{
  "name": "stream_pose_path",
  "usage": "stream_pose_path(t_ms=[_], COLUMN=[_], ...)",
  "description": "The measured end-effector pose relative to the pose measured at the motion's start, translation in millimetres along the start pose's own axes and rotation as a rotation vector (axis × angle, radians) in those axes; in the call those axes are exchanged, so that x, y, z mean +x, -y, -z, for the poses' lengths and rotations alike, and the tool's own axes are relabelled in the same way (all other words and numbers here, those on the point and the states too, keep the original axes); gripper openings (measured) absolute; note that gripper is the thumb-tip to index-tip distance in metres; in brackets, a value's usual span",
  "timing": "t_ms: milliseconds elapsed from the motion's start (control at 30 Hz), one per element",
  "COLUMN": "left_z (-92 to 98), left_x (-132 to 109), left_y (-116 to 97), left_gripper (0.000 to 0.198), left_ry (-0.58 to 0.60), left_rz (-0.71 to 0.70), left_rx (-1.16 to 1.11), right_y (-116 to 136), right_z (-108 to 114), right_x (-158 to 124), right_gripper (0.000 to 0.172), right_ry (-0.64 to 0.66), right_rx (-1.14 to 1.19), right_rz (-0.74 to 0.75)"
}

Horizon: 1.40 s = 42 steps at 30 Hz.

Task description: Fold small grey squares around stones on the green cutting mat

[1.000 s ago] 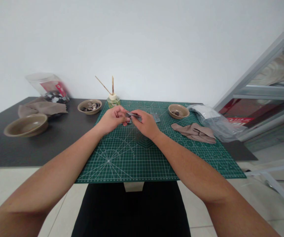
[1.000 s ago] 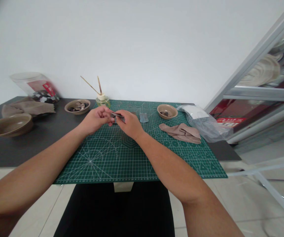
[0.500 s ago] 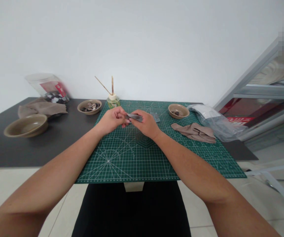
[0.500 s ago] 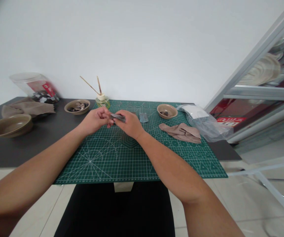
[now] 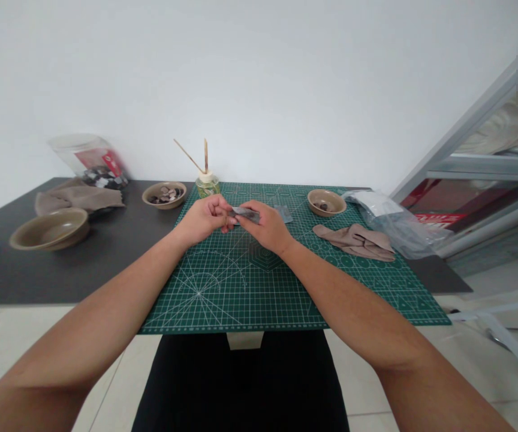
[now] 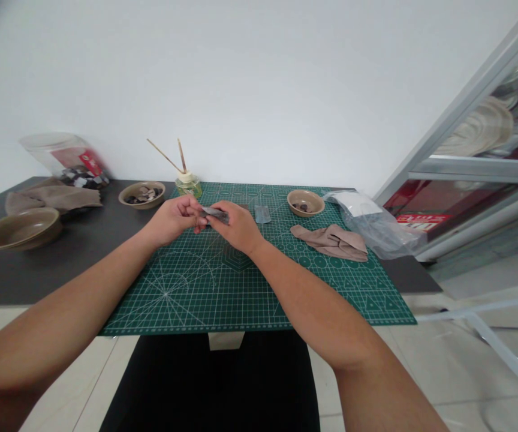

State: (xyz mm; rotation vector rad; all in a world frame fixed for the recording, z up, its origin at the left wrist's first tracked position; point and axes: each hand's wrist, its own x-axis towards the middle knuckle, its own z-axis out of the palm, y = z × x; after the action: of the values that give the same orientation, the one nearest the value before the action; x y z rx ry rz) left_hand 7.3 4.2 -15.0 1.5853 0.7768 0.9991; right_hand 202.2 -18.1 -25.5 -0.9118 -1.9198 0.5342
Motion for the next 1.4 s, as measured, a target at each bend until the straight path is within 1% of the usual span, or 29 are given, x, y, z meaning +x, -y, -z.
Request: stream_pose_path(t_ms=[333,500,633,800,967,1133,1400], left_z=[0.3,0.9,1.8,3.5,3.8,3.1,2.6], left_x=[-0.6,-0.2,-0.1,0.4,0.9,0.9,0.0], left_y=[0.9,0.9,1.8,5.2,5.2,5.1,4.7], left_gripper=[0.033,0.035,0.033,0.033,0.035,0.035,0.034], left_ry=[0.001,0.005,0.015,0.016,0.013,0.013,0.013], left_rz=[0.008,0.004,0.013,0.008,-0.001,0.003,0.005], left_rx=[-0.003,-0.006,-0.003,-0.023,-0.047,-0.034,-0.045], right_y=[1.8,2.4,2.0,2.7,4.2,2.0,2.2], right_z=[0.7,-0.4,-0.2,0.8,0.3,-1.0,0.2], right_x=[-1.9,-1.6,-1.8,-2.5,-2.0,-1.2,-2.2], right_gripper=[0.018,0.019,0.021,0.023,0.02,0.018,0.019], right_ry=[-0.02,-0.02,-0.004,-0.018,-0.029,-0.009,-0.028], right_rx=[0.034,-0.008,-0.002,0.015,0.023,0.052,0.046], right_rz=[-0.053,-0.048,-0.054,-0.066,-0.045,-0.021,-0.069])
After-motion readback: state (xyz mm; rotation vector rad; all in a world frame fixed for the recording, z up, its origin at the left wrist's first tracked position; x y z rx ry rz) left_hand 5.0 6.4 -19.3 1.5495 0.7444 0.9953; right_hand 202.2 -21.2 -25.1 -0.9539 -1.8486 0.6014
